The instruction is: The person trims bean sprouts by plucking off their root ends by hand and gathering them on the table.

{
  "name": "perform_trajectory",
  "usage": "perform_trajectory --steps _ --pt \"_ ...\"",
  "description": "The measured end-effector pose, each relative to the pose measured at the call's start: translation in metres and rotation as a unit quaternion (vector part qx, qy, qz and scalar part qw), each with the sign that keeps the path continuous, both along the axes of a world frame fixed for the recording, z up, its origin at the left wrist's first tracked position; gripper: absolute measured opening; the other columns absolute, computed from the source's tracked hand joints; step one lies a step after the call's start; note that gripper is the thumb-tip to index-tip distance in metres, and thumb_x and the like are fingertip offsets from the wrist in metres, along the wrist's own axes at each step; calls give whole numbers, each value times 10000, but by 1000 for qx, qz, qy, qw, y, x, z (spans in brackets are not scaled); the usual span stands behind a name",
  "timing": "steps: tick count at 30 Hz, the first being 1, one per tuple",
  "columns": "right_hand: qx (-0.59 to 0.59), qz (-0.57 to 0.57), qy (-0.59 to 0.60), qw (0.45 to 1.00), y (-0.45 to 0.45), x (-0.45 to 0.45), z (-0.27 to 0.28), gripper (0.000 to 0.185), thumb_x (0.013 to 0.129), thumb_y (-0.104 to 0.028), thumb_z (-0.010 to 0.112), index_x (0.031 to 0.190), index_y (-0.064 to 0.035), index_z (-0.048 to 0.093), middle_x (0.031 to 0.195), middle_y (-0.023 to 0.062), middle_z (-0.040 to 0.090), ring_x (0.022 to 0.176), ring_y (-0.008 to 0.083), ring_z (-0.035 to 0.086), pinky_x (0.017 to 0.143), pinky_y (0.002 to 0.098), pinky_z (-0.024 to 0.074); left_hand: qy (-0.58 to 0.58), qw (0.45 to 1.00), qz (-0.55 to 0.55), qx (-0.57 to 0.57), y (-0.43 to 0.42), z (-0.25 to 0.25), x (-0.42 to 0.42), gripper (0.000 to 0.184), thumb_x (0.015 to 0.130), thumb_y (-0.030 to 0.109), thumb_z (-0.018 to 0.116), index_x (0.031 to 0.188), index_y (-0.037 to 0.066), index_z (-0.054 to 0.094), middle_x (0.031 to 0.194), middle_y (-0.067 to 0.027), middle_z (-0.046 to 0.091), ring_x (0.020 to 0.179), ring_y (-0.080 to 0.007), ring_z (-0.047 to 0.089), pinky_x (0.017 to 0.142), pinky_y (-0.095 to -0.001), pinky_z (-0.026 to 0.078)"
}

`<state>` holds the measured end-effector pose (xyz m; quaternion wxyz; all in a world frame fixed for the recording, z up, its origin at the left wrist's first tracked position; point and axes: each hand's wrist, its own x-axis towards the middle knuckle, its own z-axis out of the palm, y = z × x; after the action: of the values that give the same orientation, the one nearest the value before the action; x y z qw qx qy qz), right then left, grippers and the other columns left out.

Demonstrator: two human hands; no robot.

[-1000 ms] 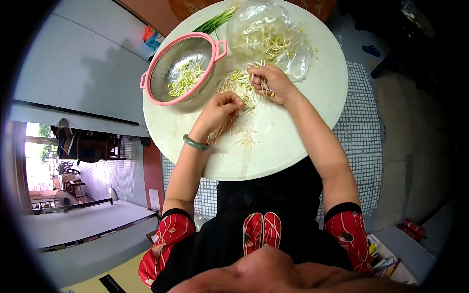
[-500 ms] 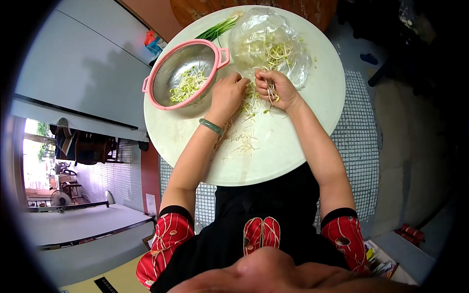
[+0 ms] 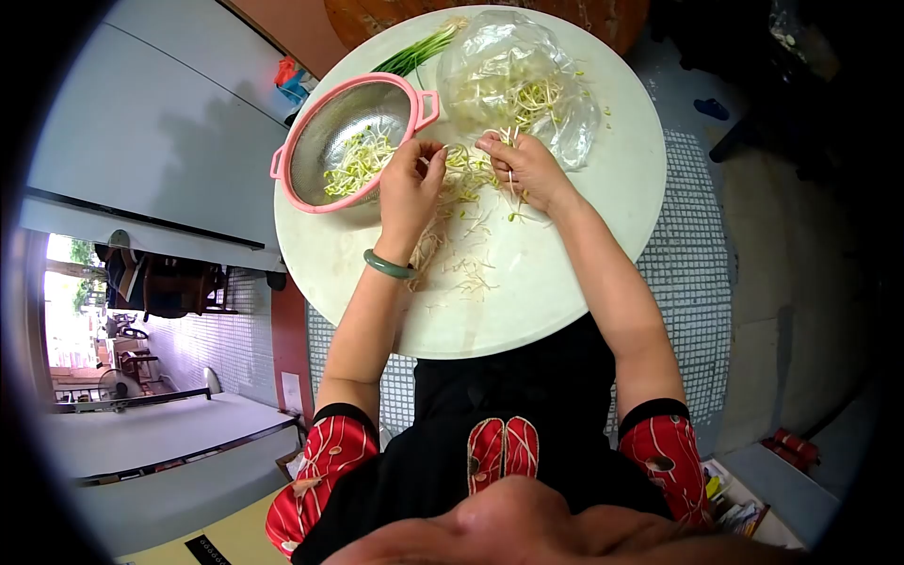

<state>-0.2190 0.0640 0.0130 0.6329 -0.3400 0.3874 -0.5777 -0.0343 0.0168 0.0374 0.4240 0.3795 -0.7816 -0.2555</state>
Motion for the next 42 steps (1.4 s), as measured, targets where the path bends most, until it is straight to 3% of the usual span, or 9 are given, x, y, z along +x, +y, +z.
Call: perform_trajectory --steps 10,16,19,20,23,24,31,37,42 --pt "-49 -2 149 988 7 9 4 168 901 -234 654 968 -87 607 612 -88 426 485 2 345 421 168 273 87 991 -45 92 -3 -13 1 107 852 74 645 916 -12 641 759 -19 615 583 -57 480 538 -213 401" --pt "-14 44 -108 993 5 -8 6 209 924 -234 618 967 -34 574 624 -80 404 486 12 321 424 178 260 165 937 -99 292 0 -3 13 118 882 56 553 939 0 640 790 6 603 656 -46 521 575 -180 416" --pt "-19 28 -147 988 3 -14 5 233 930 -232 611 984 -11 560 628 -67 414 484 14 329 416 174 250 -139 931 -216 261 11 5 27 117 845 87 576 861 -4 646 770 -49 635 616 -123 551 585 -289 457" --pt "-22 32 -144 989 4 -14 6 250 928 -230 612 1009 -3 548 638 -64 416 488 11 329 412 171 247 -209 929 -203 230 21 12 25 120 813 90 576 841 4 655 787 -95 650 681 -222 583 666 -357 473" --pt "-27 50 -135 989 4 -12 4 248 930 -224 611 1010 1 544 641 -64 417 490 11 328 408 173 248 -238 960 -149 -14 21 5 18 153 810 94 573 914 17 655 804 -118 639 774 -286 585 750 -385 468" --pt "-25 54 -141 988 4 -11 3 247 930 -223 611 1010 2 544 642 -63 417 492 11 329 408 173 248 -194 973 -121 -12 21 4 10 208 817 88 573 1004 27 638 834 -118 618 830 -317 570 809 -404 453" --pt "-40 59 -176 982 2 -13 0 237 923 -206 616 1007 4 544 665 -38 442 492 22 339 408 178 263 -123 976 -158 87 24 -3 -18 224 783 54 624 1005 20 635 883 -125 599 798 -287 585 695 -370 483" --pt "-50 39 -214 975 -2 -23 -4 175 957 -222 510 890 -63 545 756 11 483 551 47 375 404 179 289 -191 962 -156 -121 18 -20 -24 166 806 73 660 954 7 629 872 -107 567 730 -230 562 664 -339 466" --pt "-65 49 -268 960 -4 -24 -3 227 962 -261 434 819 -94 489 759 22 477 554 62 389 389 193 294 -177 972 -128 -90 17 -19 -25 136 812 96 670 920 17 653 850 -101 564 729 -219 559 660 -330 465"
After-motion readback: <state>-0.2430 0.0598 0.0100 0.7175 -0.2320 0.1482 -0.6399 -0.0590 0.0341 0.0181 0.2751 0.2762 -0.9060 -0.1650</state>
